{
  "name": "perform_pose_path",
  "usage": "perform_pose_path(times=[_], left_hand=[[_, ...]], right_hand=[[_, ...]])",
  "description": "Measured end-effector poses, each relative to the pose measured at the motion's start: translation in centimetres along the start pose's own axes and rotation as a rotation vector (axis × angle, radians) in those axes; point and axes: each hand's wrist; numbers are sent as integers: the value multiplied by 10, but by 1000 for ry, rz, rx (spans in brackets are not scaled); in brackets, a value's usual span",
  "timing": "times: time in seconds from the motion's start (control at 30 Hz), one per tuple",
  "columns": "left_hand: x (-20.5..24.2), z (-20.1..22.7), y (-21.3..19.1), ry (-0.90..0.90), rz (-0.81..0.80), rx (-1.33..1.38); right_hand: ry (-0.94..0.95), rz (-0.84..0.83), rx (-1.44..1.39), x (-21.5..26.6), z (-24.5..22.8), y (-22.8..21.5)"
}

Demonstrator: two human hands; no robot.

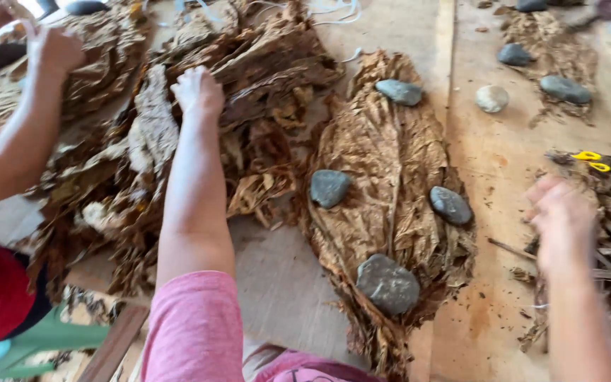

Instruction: The person places several smooth stones on a large dried leaf laid on a wooden table, then repeatedly lifts and repositions the leaf to adjust the stones and flatten the material. The hands work directly on the leaf and stones without using any tools.

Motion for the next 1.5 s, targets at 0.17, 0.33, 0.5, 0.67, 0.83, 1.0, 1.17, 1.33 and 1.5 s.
perform_pose_path(times=[0.17,0.33,0.5,0.67,0.83,1.0,1.17,1.33,1.5], left_hand=[[-38,-28,33,-49,155,59],[-48,-29,-23,-84,405,376],[-54,-40,-33,-187,348,400],[-52,-52,-16,-255,248,436],[-17,-46,-11,-280,313,437],[32,-28,-28,-188,268,296],[26,-42,-18,-249,218,326],[12,-50,-19,-86,660,560],[15,-43,-50,40,714,775]], right_hand=[[-291,-164,657,88,59,-24],[-363,-41,611,105,91,-47],[-347,56,627,118,117,-54],[-441,133,619,120,147,-60],[-582,137,623,118,158,-63],[-689,130,640,114,161,-62],[-650,127,667,112,167,-63],[-636,126,699,114,161,-61],[-641,151,704,108,167,-62]])
Point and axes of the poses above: each hand's wrist, its own x-axis away from the middle knuckle, its own y-axis out of the palm, z = x × y, and after that the axes turned 9 degrees about y, right-handed
